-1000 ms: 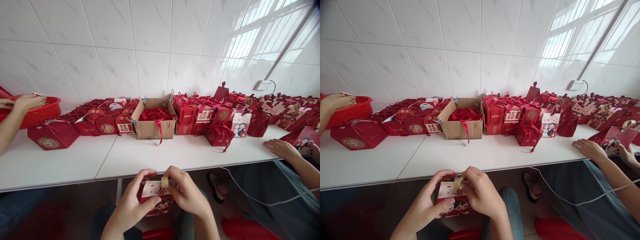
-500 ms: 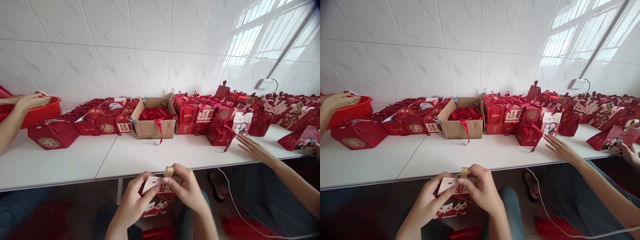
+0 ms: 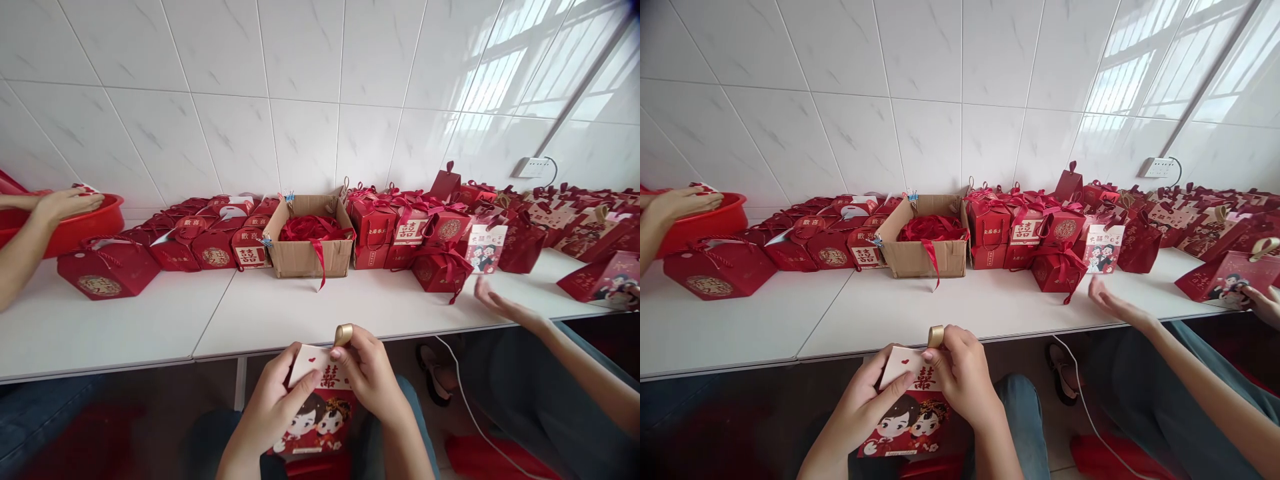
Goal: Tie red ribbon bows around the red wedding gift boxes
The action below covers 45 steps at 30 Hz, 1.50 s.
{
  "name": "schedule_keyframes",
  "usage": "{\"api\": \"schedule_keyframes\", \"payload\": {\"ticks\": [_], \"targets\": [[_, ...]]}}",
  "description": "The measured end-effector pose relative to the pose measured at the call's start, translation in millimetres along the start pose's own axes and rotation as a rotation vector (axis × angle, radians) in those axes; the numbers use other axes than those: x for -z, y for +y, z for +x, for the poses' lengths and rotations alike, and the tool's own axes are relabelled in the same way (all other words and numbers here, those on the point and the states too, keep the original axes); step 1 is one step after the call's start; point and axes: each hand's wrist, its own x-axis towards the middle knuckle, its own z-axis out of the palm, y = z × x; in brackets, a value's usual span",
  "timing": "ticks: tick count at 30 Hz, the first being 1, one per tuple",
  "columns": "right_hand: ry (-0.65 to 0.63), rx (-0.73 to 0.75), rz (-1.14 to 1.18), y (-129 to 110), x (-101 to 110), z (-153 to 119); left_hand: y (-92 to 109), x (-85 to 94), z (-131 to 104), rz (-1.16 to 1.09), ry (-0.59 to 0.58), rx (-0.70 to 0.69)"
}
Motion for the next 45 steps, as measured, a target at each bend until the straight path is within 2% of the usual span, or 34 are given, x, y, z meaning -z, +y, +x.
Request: {"api": "schedule_keyframes", "payload": {"ticks": [4, 8, 11, 15, 17, 18, 21, 24, 26, 30, 32, 34, 36, 39, 41, 45], "targets": [[0.019, 0.003, -0.040, 0.9, 0.8, -0.3, 0.1, 0.0, 2.6, -0.007, -0.033, -0.013], [0.004, -0.037, 0.085, 2.6, 7.6, -0.5, 0.0, 0.4, 3.2, -0.089, -0.009, -0.023], [-0.024, -0.054, 0.202, 5.7, 16.1, 0.1, -3.1, 0.0, 2.4, -0.220, 0.150, -0.014], [-0.208, -0.090, 0.272, 8.1, 23.6, 1.1, -9.2, -3.7, 1.9, -0.438, 0.441, 0.022], [-0.271, -0.100, 0.300, 8.3, 24.3, 0.4, -11.3, -7.3, 1.8, -0.508, 0.503, 0.031], [-0.259, -0.103, 0.310, 8.7, 24.3, -0.4, -12.0, -9.1, 2.0, -0.520, 0.519, 0.031], [-0.112, -0.089, 0.332, 13.2, 25.7, -5.0, -15.1, -11.9, 4.8, -0.474, 0.543, -0.045], [0.125, -0.067, 0.374, 22.5, 32.6, -11.2, -25.1, -7.1, 13.0, -0.257, 0.589, -0.209], [0.351, -0.080, 0.395, 28.6, 39.5, -14.1, -37.0, -2.6, 20.8, 0.021, 0.612, -0.250], [0.899, -0.106, 0.383, 34.8, 50.6, -12.2, -63.8, -5.1, 36.1, 0.600, 0.604, -0.184], [1.131, -0.089, 0.324, 36.8, 53.5, -8.3, -72.0, -12.6, 41.3, 0.762, 0.641, -0.182], [1.277, -0.083, 0.253, 40.8, 55.6, -4.6, -75.7, -20.1, 44.9, 0.839, 0.713, -0.208], [1.328, -0.120, 0.197, 47.8, 57.3, -2.7, -77.3, -25.2, 47.7, 0.859, 0.783, -0.237], [1.272, -0.217, 0.151, 61.5, 56.6, -3.0, -81.5, -27.9, 51.3, 0.845, 0.860, -0.288], [1.179, -0.277, 0.115, 69.7, 51.6, -2.8, -86.4, -28.1, 53.3, 0.828, 0.904, -0.321], [0.909, -0.346, 0.080, 76.3, 30.5, 4.1, -96.5, -28.4, 55.6, 0.813, 0.944, -0.374]]}}
